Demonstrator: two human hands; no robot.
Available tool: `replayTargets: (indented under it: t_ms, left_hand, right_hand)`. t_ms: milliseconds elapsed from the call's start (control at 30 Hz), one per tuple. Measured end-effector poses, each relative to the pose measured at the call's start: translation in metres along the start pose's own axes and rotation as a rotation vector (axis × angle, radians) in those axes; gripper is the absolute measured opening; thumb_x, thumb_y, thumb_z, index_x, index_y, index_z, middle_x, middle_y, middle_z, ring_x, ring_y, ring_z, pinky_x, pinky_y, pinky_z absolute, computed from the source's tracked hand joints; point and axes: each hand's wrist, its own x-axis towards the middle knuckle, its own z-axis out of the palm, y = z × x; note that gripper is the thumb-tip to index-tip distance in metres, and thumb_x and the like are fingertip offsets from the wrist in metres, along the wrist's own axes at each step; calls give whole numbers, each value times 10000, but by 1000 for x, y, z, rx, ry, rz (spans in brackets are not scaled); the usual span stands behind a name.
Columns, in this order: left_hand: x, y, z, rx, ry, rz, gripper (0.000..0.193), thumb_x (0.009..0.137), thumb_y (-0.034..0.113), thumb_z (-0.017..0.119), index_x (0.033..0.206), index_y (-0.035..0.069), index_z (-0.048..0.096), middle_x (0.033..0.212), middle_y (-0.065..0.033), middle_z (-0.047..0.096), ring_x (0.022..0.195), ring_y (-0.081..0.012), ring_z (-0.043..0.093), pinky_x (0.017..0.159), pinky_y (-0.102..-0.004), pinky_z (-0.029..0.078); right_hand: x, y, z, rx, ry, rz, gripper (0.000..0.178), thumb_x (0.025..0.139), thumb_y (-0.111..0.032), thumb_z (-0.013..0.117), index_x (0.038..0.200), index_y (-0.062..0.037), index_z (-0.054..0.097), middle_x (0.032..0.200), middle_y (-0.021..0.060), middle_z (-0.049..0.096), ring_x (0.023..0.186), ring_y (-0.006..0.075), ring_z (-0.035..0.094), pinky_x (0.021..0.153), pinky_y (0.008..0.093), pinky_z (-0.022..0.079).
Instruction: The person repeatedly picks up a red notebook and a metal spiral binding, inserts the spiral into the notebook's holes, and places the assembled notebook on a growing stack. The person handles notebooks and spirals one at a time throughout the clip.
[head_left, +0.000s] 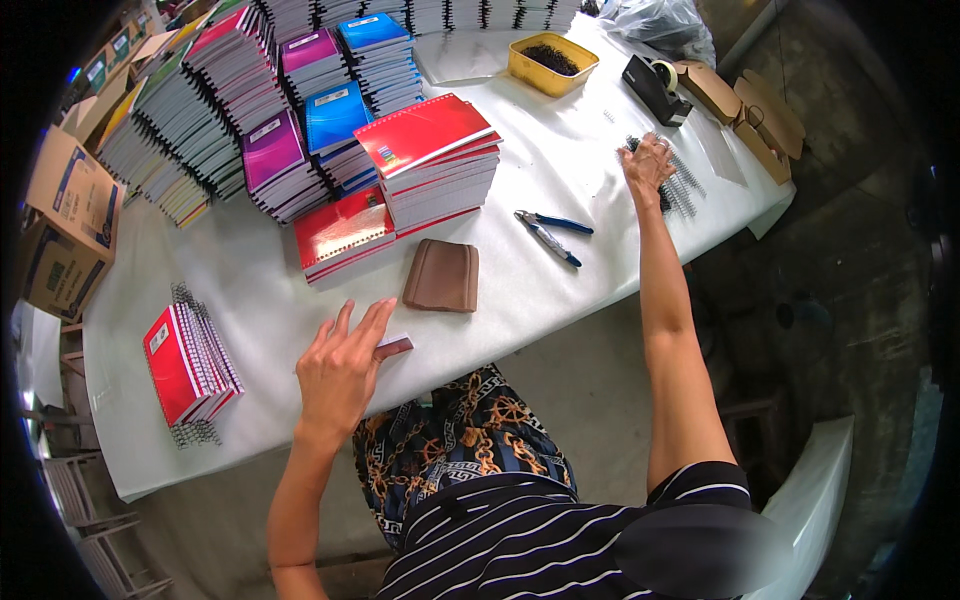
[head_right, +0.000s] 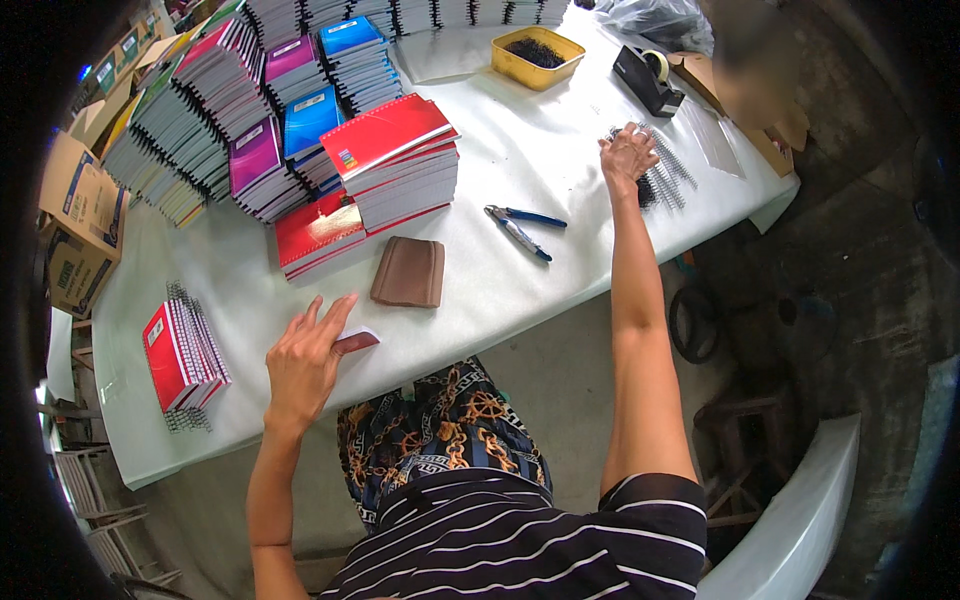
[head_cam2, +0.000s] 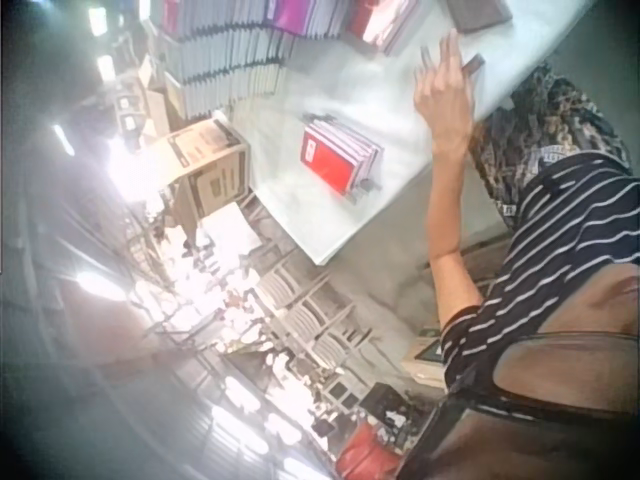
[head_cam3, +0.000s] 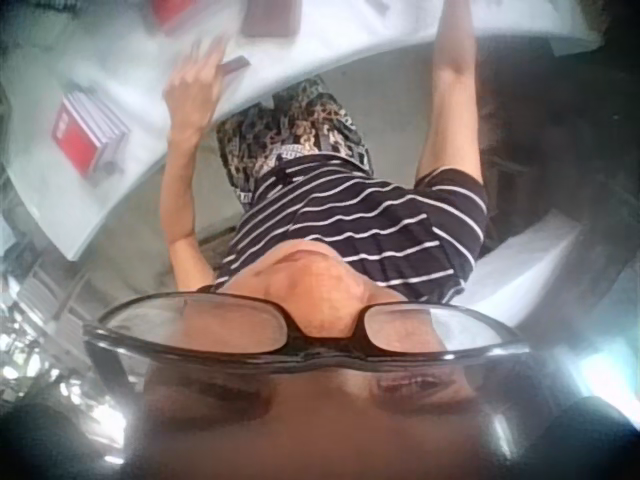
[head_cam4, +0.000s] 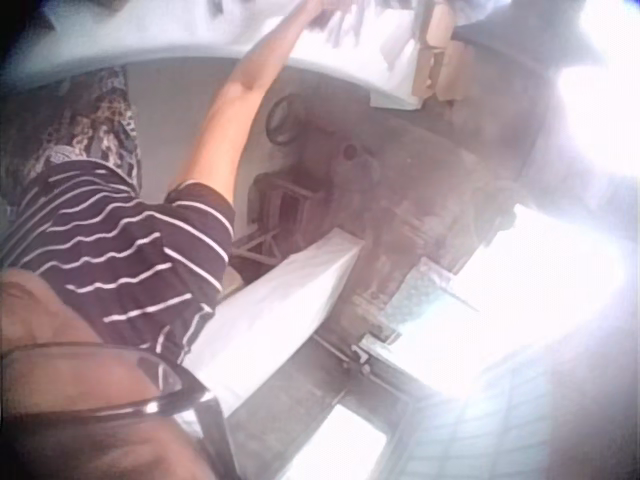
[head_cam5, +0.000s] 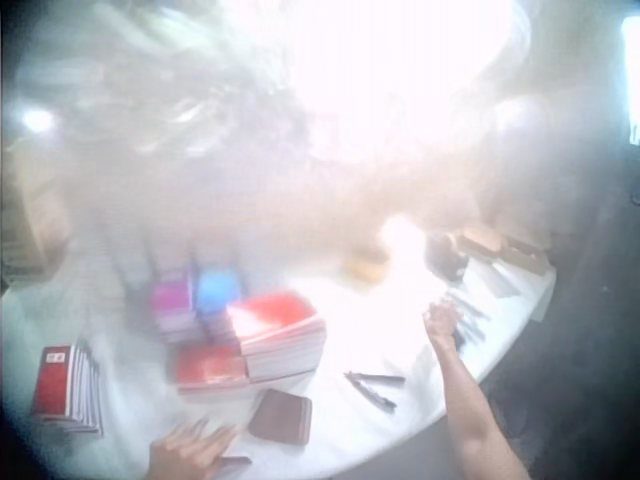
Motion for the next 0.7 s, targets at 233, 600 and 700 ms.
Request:
replayTargets:
  t_ms: [233,600,700]
  left_hand:
    - [-4,-2,0,20,10,8,600,807,159,712,1380,154,535,1262,-8,655,1127,-339,624,912,-422,513]
    - [2,5,0,18,63,-28,678,800,345,692,1436,240,484,1204,-55,677,1115,-337,634,874,-400,515]
    - [0,2,7,22,55,-19,638,829,358,667,1433,257,487,1225,-27,669,1136,-338,621,927,-432,495]
  right_hand:
    - [18,31,35,48,-68,-169,294,818,-255,744,975,-23,655,1027,178,663,995,358,637,823,469,528]
    - [32,45,4,323,-5,-408,167,849,-146,710,861,11,656,845,173,653,816,357,636,742,444,505]
    - [29,31,-25,259,93,-439,107,841,-112,689,880,-14,674,879,169,663,822,348,653,742,441,523]
